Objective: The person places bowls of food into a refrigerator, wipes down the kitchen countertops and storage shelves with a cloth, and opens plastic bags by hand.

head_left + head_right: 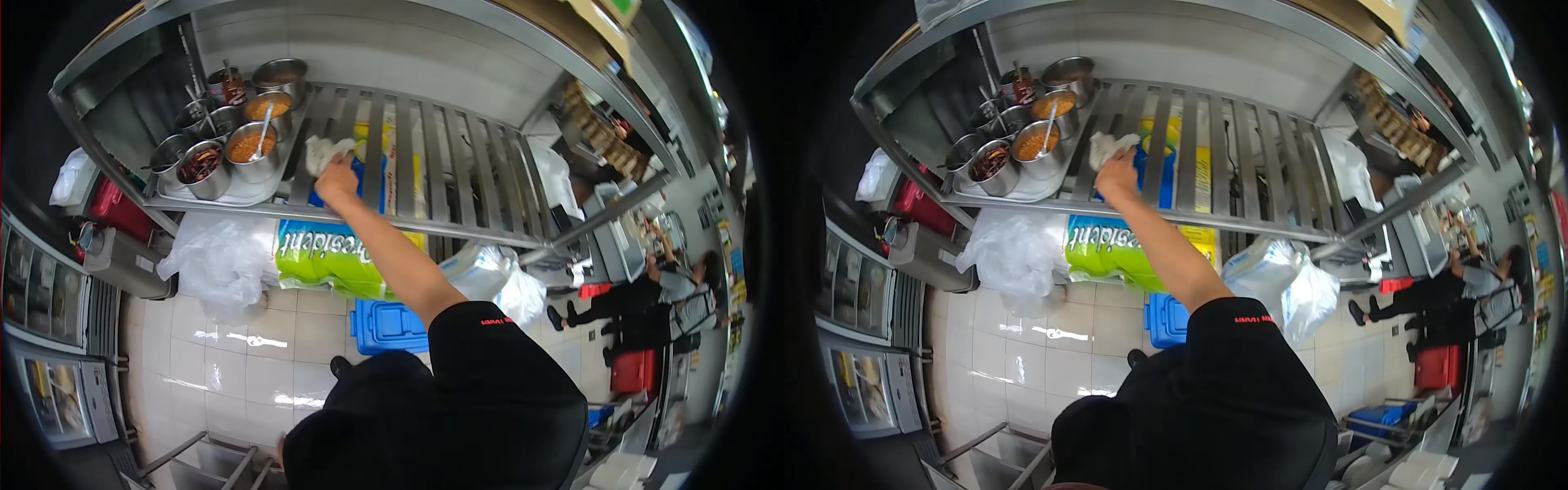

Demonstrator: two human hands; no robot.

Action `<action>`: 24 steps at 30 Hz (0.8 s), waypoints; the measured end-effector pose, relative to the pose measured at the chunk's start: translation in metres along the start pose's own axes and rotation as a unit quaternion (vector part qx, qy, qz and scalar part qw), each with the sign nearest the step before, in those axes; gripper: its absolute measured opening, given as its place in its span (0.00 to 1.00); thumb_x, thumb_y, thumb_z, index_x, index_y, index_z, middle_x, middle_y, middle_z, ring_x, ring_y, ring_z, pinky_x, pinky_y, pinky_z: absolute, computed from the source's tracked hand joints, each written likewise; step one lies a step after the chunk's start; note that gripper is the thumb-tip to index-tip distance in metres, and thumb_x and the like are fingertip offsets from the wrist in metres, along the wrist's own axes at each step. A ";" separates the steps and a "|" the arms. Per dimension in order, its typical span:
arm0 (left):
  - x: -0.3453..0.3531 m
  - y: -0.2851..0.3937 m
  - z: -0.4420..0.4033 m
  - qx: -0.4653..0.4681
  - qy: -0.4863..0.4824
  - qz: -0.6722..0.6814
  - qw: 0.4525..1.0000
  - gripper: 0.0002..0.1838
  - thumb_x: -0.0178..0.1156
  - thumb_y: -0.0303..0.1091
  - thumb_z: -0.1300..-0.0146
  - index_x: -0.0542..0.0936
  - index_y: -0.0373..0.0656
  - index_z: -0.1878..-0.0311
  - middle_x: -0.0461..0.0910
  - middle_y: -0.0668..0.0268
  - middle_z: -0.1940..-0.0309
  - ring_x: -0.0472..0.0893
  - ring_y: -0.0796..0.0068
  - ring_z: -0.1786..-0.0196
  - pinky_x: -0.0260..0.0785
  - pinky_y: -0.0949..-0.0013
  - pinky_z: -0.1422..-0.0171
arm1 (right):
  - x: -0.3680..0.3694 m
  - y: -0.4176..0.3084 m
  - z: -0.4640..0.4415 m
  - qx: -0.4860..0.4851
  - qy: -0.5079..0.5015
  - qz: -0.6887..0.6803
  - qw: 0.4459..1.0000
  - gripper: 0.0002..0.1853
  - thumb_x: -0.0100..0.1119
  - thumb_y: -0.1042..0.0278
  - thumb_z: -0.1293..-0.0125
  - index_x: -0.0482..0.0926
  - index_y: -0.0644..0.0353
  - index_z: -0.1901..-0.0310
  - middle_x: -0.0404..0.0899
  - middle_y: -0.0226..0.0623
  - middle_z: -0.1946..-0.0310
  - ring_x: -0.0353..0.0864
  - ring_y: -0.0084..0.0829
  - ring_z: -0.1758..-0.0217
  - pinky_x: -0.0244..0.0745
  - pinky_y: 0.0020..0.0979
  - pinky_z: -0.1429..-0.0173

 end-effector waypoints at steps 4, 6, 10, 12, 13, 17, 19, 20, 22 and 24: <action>-0.147 0.142 -0.011 0.152 0.159 0.193 0.956 0.29 0.54 0.35 0.37 0.62 0.33 0.35 0.71 0.48 0.42 0.71 0.57 0.40 0.61 0.63 0.37 | -0.038 -0.018 0.083 -0.159 -0.077 0.046 0.983 0.12 0.55 0.76 0.51 0.79 0.70 0.63 0.76 0.60 0.55 0.79 0.52 0.55 0.75 0.42 0.48; -0.185 0.176 -0.016 0.102 0.143 0.355 0.919 0.25 0.51 0.32 0.35 0.63 0.36 0.35 0.76 0.64 0.58 0.73 0.73 0.56 0.65 0.73 0.48 | -0.067 -0.024 0.111 -0.175 -0.227 -0.028 0.957 0.16 0.57 0.77 0.55 0.80 0.66 0.60 0.79 0.55 0.59 0.80 0.47 0.54 0.75 0.38 0.48; -0.197 0.225 -0.003 0.185 0.142 0.317 0.920 0.25 0.54 0.34 0.36 0.65 0.37 0.36 0.73 0.71 0.65 0.71 0.78 0.62 0.65 0.75 0.53 | -0.089 -0.039 0.175 -0.263 -0.345 -0.151 0.888 0.21 0.56 0.77 0.56 0.81 0.62 0.56 0.79 0.54 0.58 0.78 0.45 0.50 0.73 0.36 0.44; -0.168 0.213 -0.027 0.224 0.111 0.203 0.947 0.25 0.57 0.35 0.37 0.67 0.38 0.38 0.77 0.65 0.61 0.73 0.76 0.60 0.65 0.73 0.50 | -0.089 -0.038 0.176 -0.292 -0.344 -0.148 0.880 0.20 0.56 0.75 0.57 0.81 0.61 0.57 0.79 0.52 0.59 0.78 0.46 0.51 0.72 0.37 0.44; -0.153 0.209 -0.028 0.235 0.130 0.081 0.960 0.26 0.57 0.36 0.38 0.68 0.36 0.38 0.79 0.57 0.56 0.75 0.73 0.59 0.66 0.71 0.49 | -0.091 -0.032 0.164 -0.294 -0.305 -0.138 0.895 0.19 0.56 0.75 0.57 0.82 0.60 0.58 0.80 0.51 0.61 0.78 0.46 0.52 0.72 0.37 0.45; -0.097 0.224 0.057 0.110 0.005 0.042 0.993 0.31 0.59 0.40 0.41 0.66 0.35 0.37 0.81 0.54 0.62 0.79 0.68 0.59 0.70 0.67 0.52 | -0.152 -0.029 0.086 -0.264 -0.113 -0.095 0.953 0.18 0.56 0.75 0.56 0.81 0.57 0.59 0.79 0.45 0.58 0.79 0.48 0.57 0.75 0.42 0.50; -0.066 0.187 0.054 0.095 0.021 0.041 0.994 0.31 0.59 0.40 0.41 0.66 0.35 0.37 0.81 0.53 0.63 0.80 0.68 0.58 0.71 0.66 0.51 | -0.135 -0.032 0.050 -0.352 -0.093 -0.204 0.909 0.16 0.56 0.76 0.54 0.79 0.59 0.59 0.76 0.47 0.55 0.76 0.48 0.51 0.71 0.38 0.44; -0.055 0.179 0.058 0.089 0.031 0.042 0.995 0.31 0.59 0.40 0.41 0.66 0.35 0.37 0.82 0.53 0.64 0.80 0.68 0.58 0.71 0.66 0.51 | -0.108 -0.039 0.045 -0.350 -0.139 -0.198 0.905 0.17 0.56 0.77 0.53 0.79 0.59 0.58 0.74 0.48 0.51 0.73 0.48 0.47 0.70 0.38 0.42; -0.035 0.166 0.073 0.058 0.018 0.083 0.995 0.31 0.59 0.41 0.41 0.67 0.35 0.38 0.81 0.52 0.61 0.80 0.65 0.56 0.71 0.66 0.49 | -0.051 -0.051 0.052 -0.397 -0.144 -0.195 0.885 0.20 0.57 0.77 0.53 0.77 0.58 0.55 0.69 0.50 0.43 0.67 0.49 0.39 0.66 0.39 0.38; -0.009 0.151 0.084 0.042 0.047 0.095 0.993 0.31 0.59 0.42 0.41 0.67 0.36 0.38 0.80 0.49 0.56 0.79 0.60 0.51 0.70 0.63 0.46 | 0.011 -0.053 0.087 -0.480 -0.112 -0.085 0.866 0.24 0.56 0.81 0.52 0.74 0.56 0.50 0.60 0.51 0.35 0.59 0.49 0.32 0.57 0.44 0.32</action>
Point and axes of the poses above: each hand's wrist, its own z-axis away from the middle knuckle, its own x-axis out of the palm, y = z × x, the point moved 6 cm from there along -z, towards the middle knuckle
